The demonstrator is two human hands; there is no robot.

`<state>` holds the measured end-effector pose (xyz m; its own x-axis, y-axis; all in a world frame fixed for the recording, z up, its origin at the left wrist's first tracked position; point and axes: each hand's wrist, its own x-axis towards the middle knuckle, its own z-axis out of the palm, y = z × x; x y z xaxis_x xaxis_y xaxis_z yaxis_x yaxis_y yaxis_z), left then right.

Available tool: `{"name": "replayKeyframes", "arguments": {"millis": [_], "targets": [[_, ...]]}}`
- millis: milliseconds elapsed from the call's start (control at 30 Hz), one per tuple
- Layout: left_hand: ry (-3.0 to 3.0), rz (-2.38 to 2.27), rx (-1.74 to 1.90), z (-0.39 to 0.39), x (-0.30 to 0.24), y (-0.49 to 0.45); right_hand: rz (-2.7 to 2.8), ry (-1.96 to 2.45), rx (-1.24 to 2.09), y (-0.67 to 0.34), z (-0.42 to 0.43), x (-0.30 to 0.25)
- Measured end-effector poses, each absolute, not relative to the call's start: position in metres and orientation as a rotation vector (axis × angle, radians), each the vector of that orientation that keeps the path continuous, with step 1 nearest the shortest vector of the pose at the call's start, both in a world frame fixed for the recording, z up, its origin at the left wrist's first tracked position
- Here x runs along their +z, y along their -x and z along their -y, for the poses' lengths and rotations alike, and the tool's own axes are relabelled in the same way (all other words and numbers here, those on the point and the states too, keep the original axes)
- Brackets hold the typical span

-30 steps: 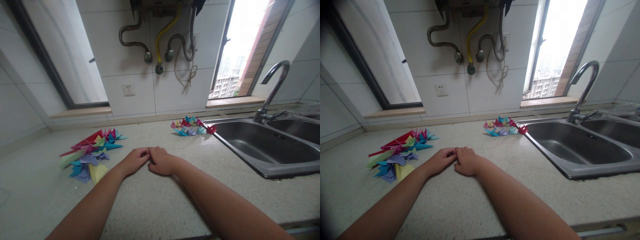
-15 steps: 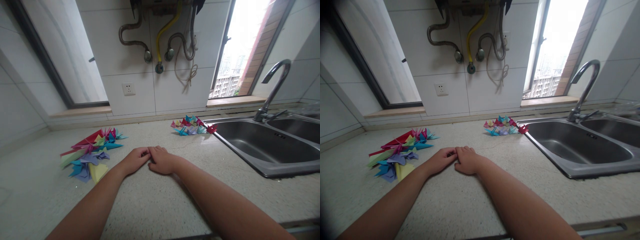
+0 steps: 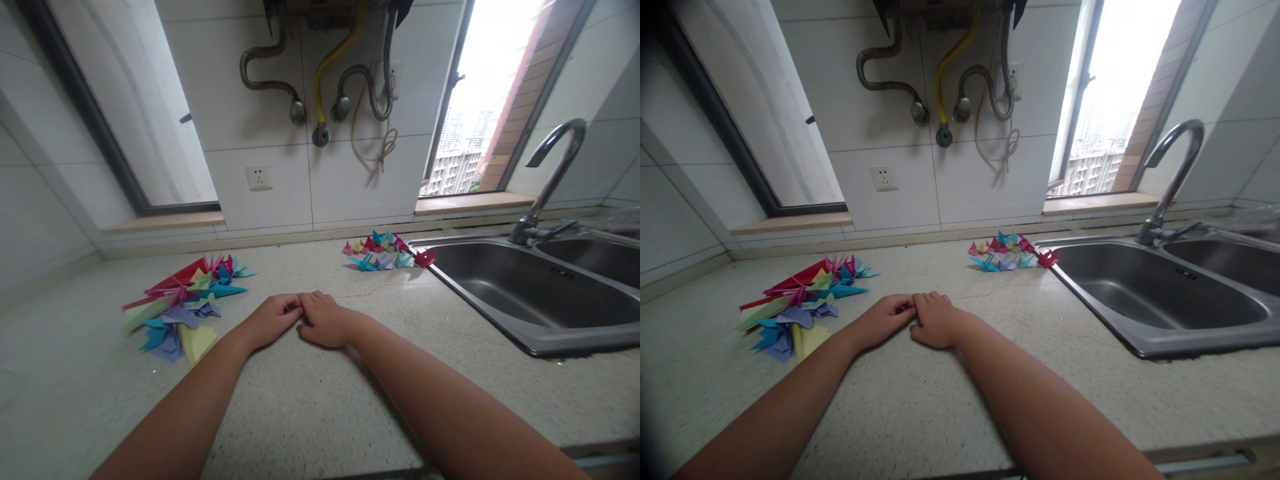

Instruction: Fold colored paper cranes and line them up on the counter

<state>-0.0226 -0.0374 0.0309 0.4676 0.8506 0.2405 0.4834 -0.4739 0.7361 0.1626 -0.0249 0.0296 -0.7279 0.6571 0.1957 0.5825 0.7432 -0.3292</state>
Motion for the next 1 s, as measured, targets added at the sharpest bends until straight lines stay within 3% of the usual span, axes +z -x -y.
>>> {"name": "replayKeyframes", "arguments": {"millis": [1000], "targets": [[-2.180,-1.122,0.777,0.0374,0.0306,0.0233,2.667,0.985,0.345,-0.1620,0.0243,0.0301]]}}
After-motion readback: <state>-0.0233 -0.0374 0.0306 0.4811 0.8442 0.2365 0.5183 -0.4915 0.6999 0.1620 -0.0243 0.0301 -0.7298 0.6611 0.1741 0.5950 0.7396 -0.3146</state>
